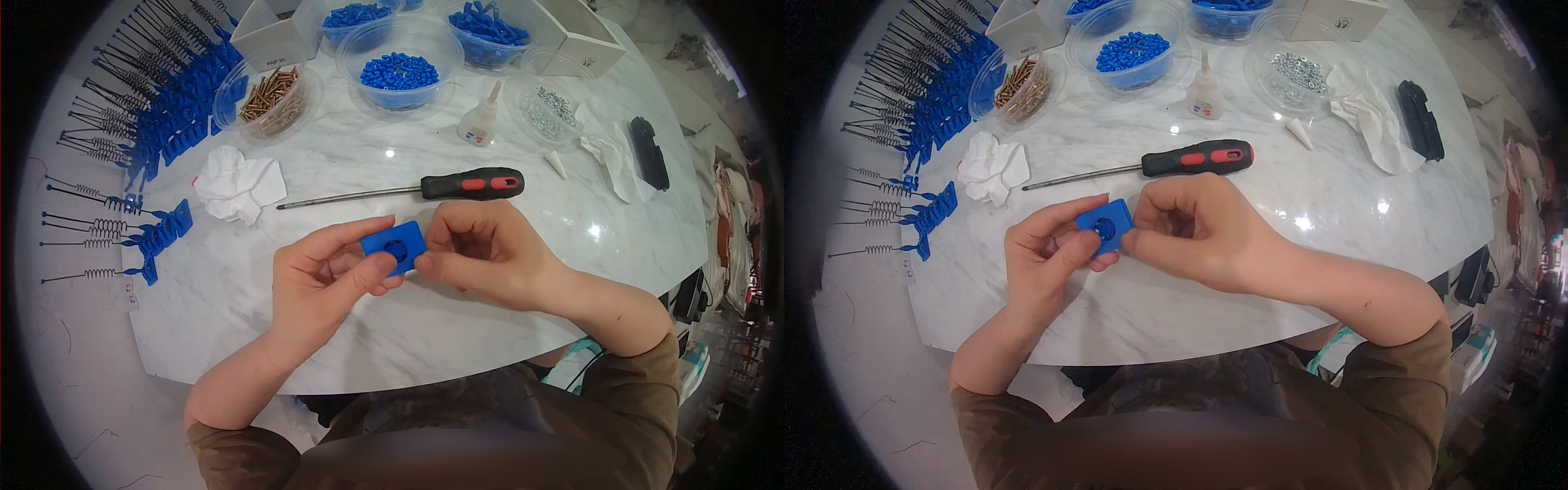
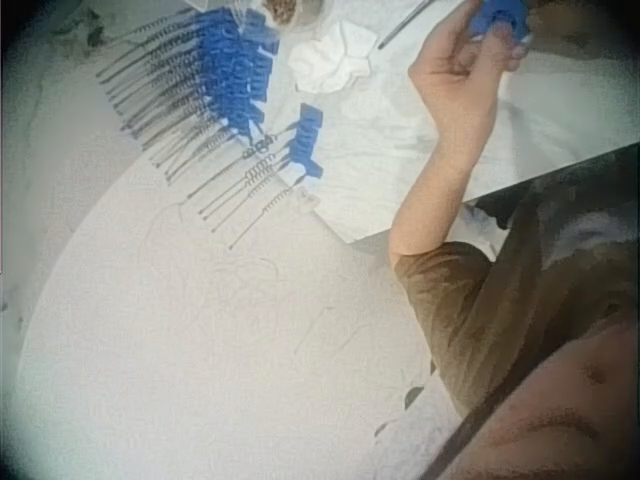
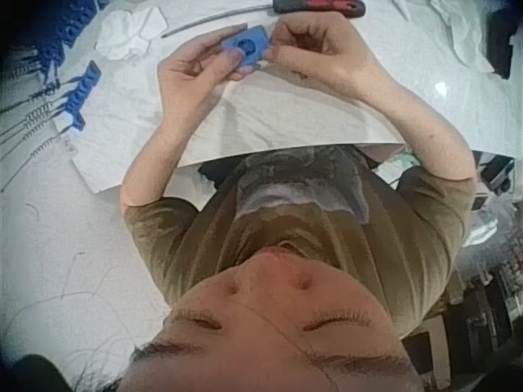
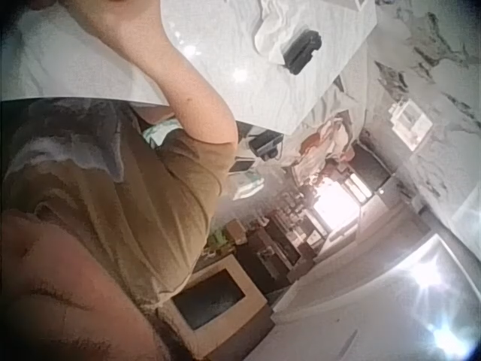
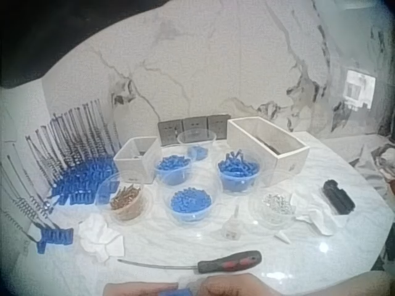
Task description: The recorder is assembling small plastic components, applying adhesive, and securing parts with a screwdriver.
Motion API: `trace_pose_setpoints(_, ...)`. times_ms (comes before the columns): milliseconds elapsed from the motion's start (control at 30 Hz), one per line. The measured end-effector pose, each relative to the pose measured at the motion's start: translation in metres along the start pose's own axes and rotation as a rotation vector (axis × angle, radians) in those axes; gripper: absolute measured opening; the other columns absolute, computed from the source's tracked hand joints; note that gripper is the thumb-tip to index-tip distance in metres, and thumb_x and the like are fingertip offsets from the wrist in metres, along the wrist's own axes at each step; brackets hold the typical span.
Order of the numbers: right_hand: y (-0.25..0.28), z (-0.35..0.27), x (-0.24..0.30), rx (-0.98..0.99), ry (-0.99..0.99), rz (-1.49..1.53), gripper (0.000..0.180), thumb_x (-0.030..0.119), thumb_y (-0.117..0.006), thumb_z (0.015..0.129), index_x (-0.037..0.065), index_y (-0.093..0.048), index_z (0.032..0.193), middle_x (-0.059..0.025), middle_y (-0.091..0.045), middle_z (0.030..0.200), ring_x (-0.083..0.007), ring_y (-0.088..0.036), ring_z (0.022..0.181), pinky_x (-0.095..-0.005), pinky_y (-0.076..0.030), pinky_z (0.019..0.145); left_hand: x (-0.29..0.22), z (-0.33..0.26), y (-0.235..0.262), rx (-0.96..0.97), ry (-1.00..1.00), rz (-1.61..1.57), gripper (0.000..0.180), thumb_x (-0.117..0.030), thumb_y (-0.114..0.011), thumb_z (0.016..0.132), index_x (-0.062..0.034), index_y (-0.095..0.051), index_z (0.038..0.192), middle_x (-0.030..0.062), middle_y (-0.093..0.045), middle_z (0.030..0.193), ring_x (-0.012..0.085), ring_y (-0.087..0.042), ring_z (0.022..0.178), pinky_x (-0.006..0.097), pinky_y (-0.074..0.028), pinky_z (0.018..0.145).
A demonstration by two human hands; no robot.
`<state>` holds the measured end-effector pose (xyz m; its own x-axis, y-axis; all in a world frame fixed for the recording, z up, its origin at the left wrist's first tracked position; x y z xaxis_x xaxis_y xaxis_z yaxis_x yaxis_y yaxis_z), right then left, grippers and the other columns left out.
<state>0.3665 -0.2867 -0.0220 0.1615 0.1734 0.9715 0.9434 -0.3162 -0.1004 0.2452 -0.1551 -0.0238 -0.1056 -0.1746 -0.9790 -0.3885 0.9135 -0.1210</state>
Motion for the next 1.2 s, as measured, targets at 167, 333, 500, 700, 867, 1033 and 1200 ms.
trace_pose_setpoints(167,0.0021,0.0012,-0.0016,0.015,-0.108,0.078,0.019,0.015,-0.067,0.086,0.003,-0.059,0.074,0.0031,-0.055,0.065,-0.0006,-0.047,0.06,-0.0209,-0.034,0.051,0.0022,0.0005,-0.0001,0.049,0.043,-0.052,0.043,0.002,-0.068,0.085,0.0061,-0.055,0.126,0.0128,-0.071,0.088,0.0111,-0.068,0.077,0.023,-0.054,0.072)
trace_pose_setpoints(333,-0.0009,0.0029,0.0024,0.019,-0.089,0.128,0.028,0.025,-0.063,0.092,0.003,-0.06,0.075,0.0022,-0.054,0.064,-0.0031,-0.049,0.058,-0.022,-0.038,0.051,0.0024,0.0018,0.0018,0.047,0.087,-0.095,0.044,0.002,-0.068,0.085,0.006,-0.055,0.127,0.0135,-0.071,0.088,0.0113,-0.067,0.077,0.023,-0.054,0.071)
trace_pose_setpoints(500,-0.0005,0.004,0.0021,0.016,-0.101,0.151,0.031,0.028,-0.062,0.093,0.003,-0.06,0.074,0.0019,-0.054,0.064,-0.0038,-0.049,0.058,-0.0224,-0.039,0.051,0.0025,0.0017,0.0009,0.05,0.058,-0.062,0.044,0.003,-0.067,0.084,0.0057,-0.056,0.127,0.0136,-0.07,0.092,0.0129,-0.068,0.074,0.023,-0.056,0.069)
trace_pose_setpoints(700,-0.0005,0.0021,0.0026,0.013,-0.046,0.024,0.027,0.021,-0.067,0.089,0.002,-0.059,0.073,0.0024,-0.054,0.063,-0.0029,-0.048,0.059,-0.0222,-0.037,0.051,0.0023,0.001,0.0001,0.054,0.058,-0.046,0.044,0.003,-0.068,0.084,0.0053,-0.056,0.126,0.0116,-0.07,0.085,0.0113,-0.067,0.075,0.023,-0.055,0.07)
trace_pose_setpoints(867,-0.0007,0.0011,0.0013,-0.015,-0.011,-0.05,0.025,0.017,-0.07,0.086,0.0,-0.058,0.071,0.0017,-0.054,0.062,-0.0024,-0.046,0.059,-0.0224,-0.035,0.051,0.0043,-0.0004,-0.0001,0.068,0.042,-0.041,0.044,0.002,-0.069,0.084,0.0038,-0.057,0.126,0.0098,-0.07,0.081,0.0094,-0.066,0.074,0.022,-0.053,0.07)
trace_pose_setpoints(1033,-0.0019,-0.0007,0.0043,0.002,0.014,-0.115,0.022,0.009,-0.069,0.088,0.006,-0.052,0.074,0.0065,-0.05,0.067,0.001,-0.043,0.06,-0.0198,-0.029,0.05,0.0029,-0.0011,-0.0011,0.061,0.028,0.003,0.043,0.002,-0.07,0.084,0.0037,-0.058,0.126,0.0076,-0.07,0.079,0.0074,-0.064,0.072,0.02,-0.05,0.067)
trace_pose_setpoints(1200,-0.0028,-0.0008,0.0031,-0.004,0.023,-0.109,0.024,0.008,-0.069,0.088,0.006,-0.05,0.073,0.0066,-0.049,0.067,0.001,-0.042,0.06,-0.0202,-0.028,0.05,0.0028,-0.0014,-0.0018,0.051,0.028,0.006,0.042,0.002,-0.07,0.084,0.0038,-0.059,0.124,0.007,-0.07,0.084,0.0061,-0.064,0.073,0.019,-0.05,0.067)
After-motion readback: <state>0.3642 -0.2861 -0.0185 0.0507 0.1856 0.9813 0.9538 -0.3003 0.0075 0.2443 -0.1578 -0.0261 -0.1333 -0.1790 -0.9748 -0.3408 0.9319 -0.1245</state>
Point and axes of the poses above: each hand's wrist, its own z-axis towards the middle knuckle, its own y-axis out of the back of the hand, x = y × z, the point moved 5 cm from there along z, towards the middle knuckle
